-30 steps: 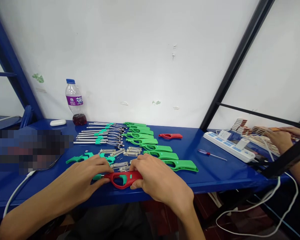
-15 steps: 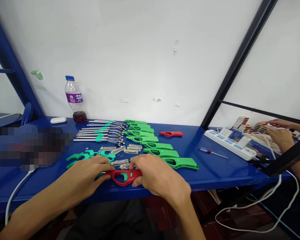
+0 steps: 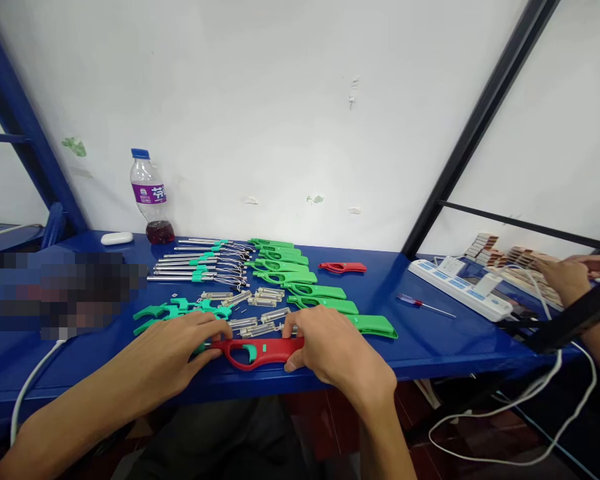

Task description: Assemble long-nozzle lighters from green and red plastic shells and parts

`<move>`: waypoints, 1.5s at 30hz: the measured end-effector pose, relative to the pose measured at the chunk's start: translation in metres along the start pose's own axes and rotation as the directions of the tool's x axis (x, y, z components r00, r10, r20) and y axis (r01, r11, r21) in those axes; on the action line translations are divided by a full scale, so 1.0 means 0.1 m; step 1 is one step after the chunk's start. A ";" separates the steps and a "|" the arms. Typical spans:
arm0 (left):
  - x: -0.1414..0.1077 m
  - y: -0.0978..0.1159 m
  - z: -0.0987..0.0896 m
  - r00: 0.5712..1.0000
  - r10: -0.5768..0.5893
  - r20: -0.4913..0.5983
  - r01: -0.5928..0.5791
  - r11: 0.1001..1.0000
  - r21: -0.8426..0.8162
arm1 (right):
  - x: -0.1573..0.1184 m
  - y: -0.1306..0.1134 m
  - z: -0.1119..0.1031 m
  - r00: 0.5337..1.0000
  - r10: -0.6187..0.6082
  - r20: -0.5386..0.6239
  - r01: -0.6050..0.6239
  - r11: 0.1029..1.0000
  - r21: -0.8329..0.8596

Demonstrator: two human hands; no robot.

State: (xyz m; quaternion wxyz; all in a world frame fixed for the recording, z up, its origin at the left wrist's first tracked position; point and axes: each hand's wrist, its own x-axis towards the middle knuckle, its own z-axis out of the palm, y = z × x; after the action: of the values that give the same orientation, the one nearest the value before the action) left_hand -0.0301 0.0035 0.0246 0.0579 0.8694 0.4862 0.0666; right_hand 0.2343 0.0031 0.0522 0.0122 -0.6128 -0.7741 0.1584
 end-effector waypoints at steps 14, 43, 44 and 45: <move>0.01 0.05 0.08 0.995 0.055 -0.079 -0.049 0.995 0.084 | 0.01 -0.07 -0.07 0.999 0.020 -0.026 -0.022 0.998 -0.058; -0.17 -0.04 -0.28 0.633 0.486 -0.602 -0.318 0.873 0.370 | -0.20 0.00 -0.35 0.898 -0.410 -0.157 0.433 0.885 0.169; -0.17 -0.08 -0.28 0.636 0.475 -0.608 -0.317 0.879 0.356 | -0.21 0.01 -0.36 0.894 -0.401 -0.199 0.430 0.893 0.134; -0.17 -0.12 -0.28 0.645 0.455 -0.614 -0.301 0.890 0.343 | -0.23 0.03 -0.37 0.890 -0.394 -0.231 0.427 0.897 0.115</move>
State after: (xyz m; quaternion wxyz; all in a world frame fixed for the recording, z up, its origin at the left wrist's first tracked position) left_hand -0.0538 -0.0035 0.0491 -0.2309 0.8669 0.2839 0.3384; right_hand 0.2503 -0.0097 0.0905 0.1736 -0.4447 -0.8655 0.1517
